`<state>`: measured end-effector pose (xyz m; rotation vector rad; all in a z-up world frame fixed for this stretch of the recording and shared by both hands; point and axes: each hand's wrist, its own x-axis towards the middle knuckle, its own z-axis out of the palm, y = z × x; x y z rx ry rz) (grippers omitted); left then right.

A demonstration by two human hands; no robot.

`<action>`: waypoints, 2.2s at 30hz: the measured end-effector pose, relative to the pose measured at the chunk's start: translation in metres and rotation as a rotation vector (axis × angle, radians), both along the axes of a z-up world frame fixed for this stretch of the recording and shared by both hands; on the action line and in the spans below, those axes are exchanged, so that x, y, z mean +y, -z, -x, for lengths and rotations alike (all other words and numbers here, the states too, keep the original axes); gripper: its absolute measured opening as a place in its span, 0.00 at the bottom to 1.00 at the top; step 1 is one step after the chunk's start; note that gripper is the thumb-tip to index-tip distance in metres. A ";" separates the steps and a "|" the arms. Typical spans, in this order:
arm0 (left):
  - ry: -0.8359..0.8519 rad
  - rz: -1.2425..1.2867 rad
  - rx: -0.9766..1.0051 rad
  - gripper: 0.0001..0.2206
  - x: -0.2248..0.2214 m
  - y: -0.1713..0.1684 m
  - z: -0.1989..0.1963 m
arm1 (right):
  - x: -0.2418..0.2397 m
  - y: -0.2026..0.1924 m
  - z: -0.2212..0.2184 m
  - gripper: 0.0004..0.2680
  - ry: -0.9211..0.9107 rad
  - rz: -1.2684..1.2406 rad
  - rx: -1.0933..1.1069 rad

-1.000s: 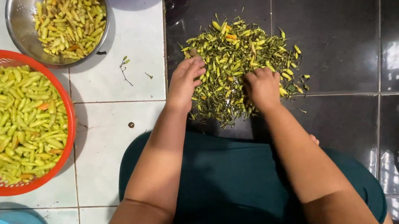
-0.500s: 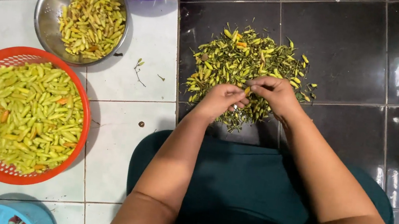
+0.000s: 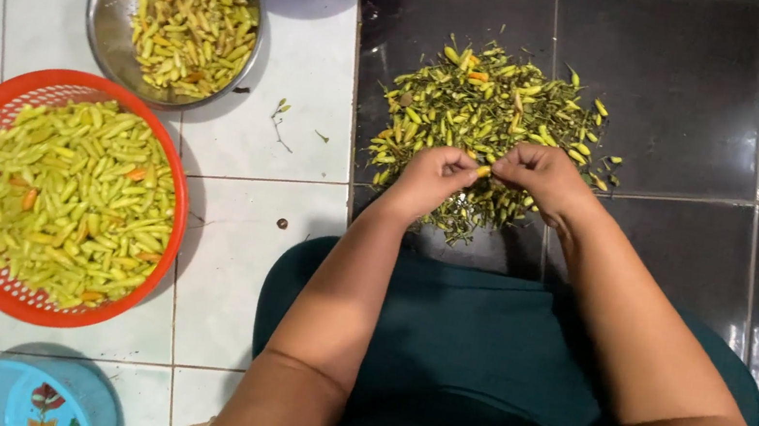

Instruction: Removing stems from small green chili peppers and placing them in a basket.

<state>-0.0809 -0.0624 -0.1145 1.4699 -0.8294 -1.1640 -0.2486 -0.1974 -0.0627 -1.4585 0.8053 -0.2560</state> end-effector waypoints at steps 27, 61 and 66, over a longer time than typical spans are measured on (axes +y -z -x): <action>-0.990 0.598 0.556 0.38 0.052 -0.076 -0.126 | -0.015 0.052 -0.003 0.04 -0.378 0.875 0.346; -0.424 -0.025 0.004 0.23 0.019 -0.069 -0.069 | -0.010 0.128 -0.027 0.08 -0.295 1.270 0.486; -0.258 -0.134 -0.058 0.20 0.013 -0.065 -0.064 | -0.024 0.097 -0.023 0.03 -0.335 1.027 0.386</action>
